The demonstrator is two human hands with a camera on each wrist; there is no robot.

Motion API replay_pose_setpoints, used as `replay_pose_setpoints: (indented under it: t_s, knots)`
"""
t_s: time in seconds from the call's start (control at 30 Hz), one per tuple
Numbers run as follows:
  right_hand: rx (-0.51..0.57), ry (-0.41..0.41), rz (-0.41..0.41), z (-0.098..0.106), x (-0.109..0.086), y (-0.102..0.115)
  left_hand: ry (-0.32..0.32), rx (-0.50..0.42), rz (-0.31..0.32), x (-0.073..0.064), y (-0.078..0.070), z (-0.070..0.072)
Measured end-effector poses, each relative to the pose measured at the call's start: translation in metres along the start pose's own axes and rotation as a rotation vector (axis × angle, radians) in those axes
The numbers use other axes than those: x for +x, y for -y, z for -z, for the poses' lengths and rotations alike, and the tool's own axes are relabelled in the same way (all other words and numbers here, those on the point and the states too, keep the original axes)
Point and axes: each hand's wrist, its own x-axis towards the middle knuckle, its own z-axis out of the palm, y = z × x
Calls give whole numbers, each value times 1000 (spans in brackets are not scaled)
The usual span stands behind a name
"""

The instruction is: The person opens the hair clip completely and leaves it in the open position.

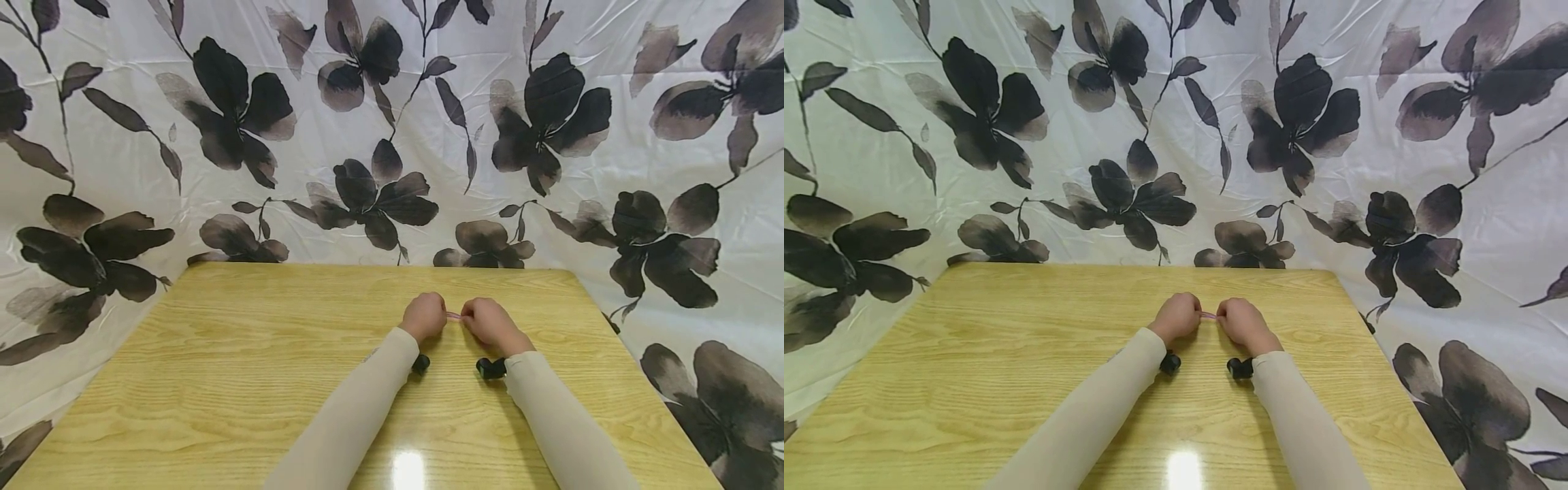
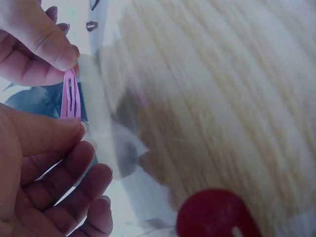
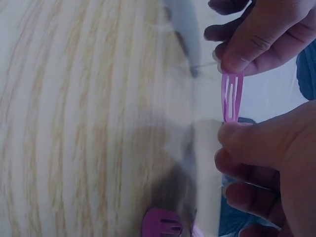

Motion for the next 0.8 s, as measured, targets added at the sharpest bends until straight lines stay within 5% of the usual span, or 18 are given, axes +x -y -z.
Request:
replay_pose_setpoints:
  t_s: [0.8]
  knots:
    - [179, -26, -9, 4, -4, 15, -95, -80, -18, -15, 15, 19]
